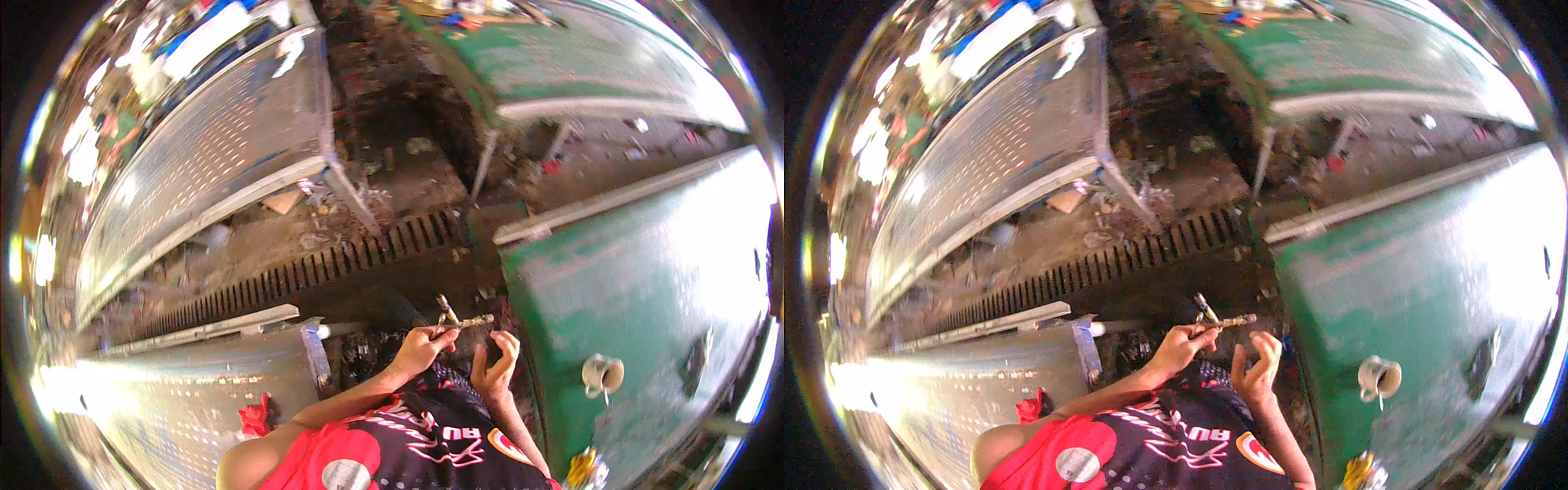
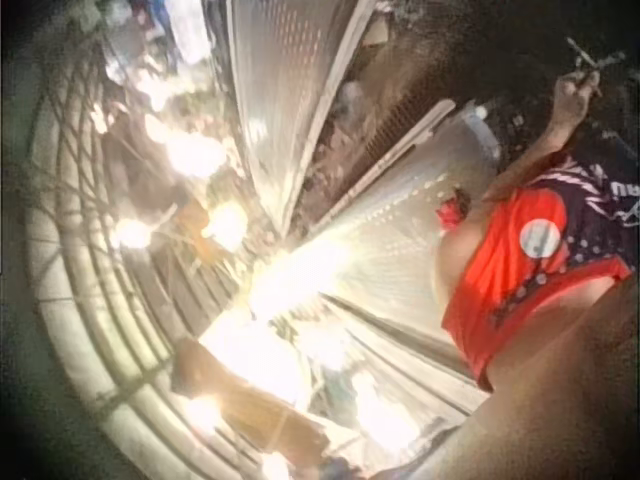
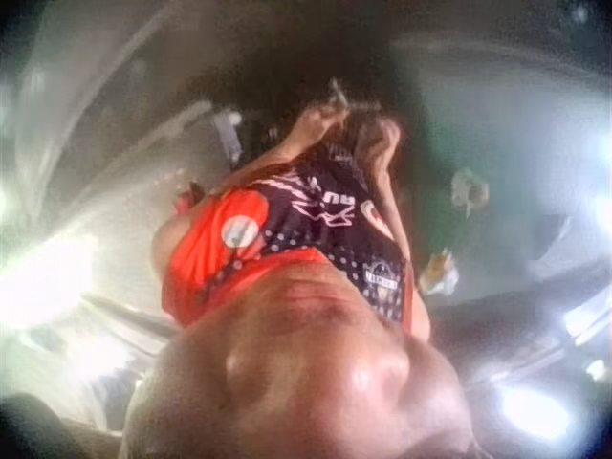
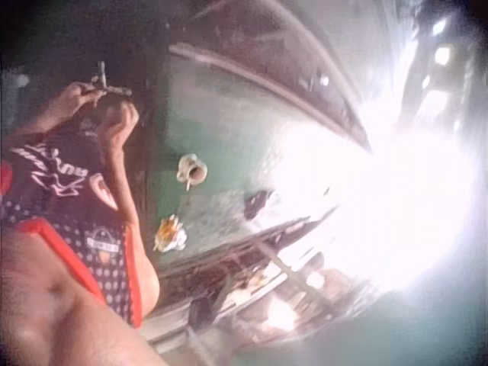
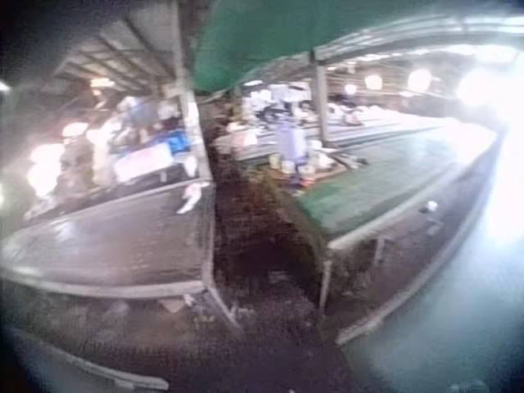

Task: The person uses a wrench to tighten bolts on a large curved metal panel in a workshop. They repeatedly position the wrench and turn it to secure fasteners along the panel's edge.

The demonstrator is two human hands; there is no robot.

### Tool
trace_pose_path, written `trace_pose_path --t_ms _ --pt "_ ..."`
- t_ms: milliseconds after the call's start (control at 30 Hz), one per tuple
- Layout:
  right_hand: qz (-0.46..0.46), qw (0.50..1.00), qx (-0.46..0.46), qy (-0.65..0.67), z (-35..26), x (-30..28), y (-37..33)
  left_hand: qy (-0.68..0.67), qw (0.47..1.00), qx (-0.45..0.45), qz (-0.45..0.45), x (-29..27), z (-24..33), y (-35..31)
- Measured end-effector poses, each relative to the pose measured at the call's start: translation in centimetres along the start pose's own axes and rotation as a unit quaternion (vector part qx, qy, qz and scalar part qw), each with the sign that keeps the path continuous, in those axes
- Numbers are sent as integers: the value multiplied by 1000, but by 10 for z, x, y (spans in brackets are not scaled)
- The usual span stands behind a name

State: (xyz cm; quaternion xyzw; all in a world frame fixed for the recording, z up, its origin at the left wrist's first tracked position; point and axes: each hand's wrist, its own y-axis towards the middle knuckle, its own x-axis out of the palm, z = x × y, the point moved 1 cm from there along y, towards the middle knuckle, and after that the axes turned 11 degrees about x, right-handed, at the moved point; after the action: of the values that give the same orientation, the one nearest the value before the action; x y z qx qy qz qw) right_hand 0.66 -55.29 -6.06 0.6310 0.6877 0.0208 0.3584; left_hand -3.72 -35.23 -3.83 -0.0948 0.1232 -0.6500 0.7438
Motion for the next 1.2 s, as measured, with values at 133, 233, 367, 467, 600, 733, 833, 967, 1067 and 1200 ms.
trace_pose_path --t_ms 133,233,367,467,600,733,833,967,1067,1200 --pt "-132 990 -52 -9 -38 73 87 -4 990 68 122 -56 8 19" --pt "-273 960 -62 -31 -57 142 134 72 971 134 186 -109 29 31" --pt "-331 924 -115 153 -78 221 185 102 943 202 242 -174 61 38" --pt "-462 831 138 276 -107 270 209 66 966 89 234 -212 67 41" --pt "-481 521 481 515 -102 348 230 -47 953 170 247 -237 66 64" --pt "-450 255 683 515 -64 429 240 -68 956 127 256 -272 59 104" --pt "-555 277 639 455 -85 448 282 -150 941 66 297 -317 60 134" --pt "-636 175 629 411 -103 506 343 -185 900 149 366 -371 117 159" --pt "-672 112 613 401 -141 540 369 -258 844 167 440 -393 141 163" --pt "-732 46 572 366 -171 586 369 -271 776 118 557 -418 142 145"
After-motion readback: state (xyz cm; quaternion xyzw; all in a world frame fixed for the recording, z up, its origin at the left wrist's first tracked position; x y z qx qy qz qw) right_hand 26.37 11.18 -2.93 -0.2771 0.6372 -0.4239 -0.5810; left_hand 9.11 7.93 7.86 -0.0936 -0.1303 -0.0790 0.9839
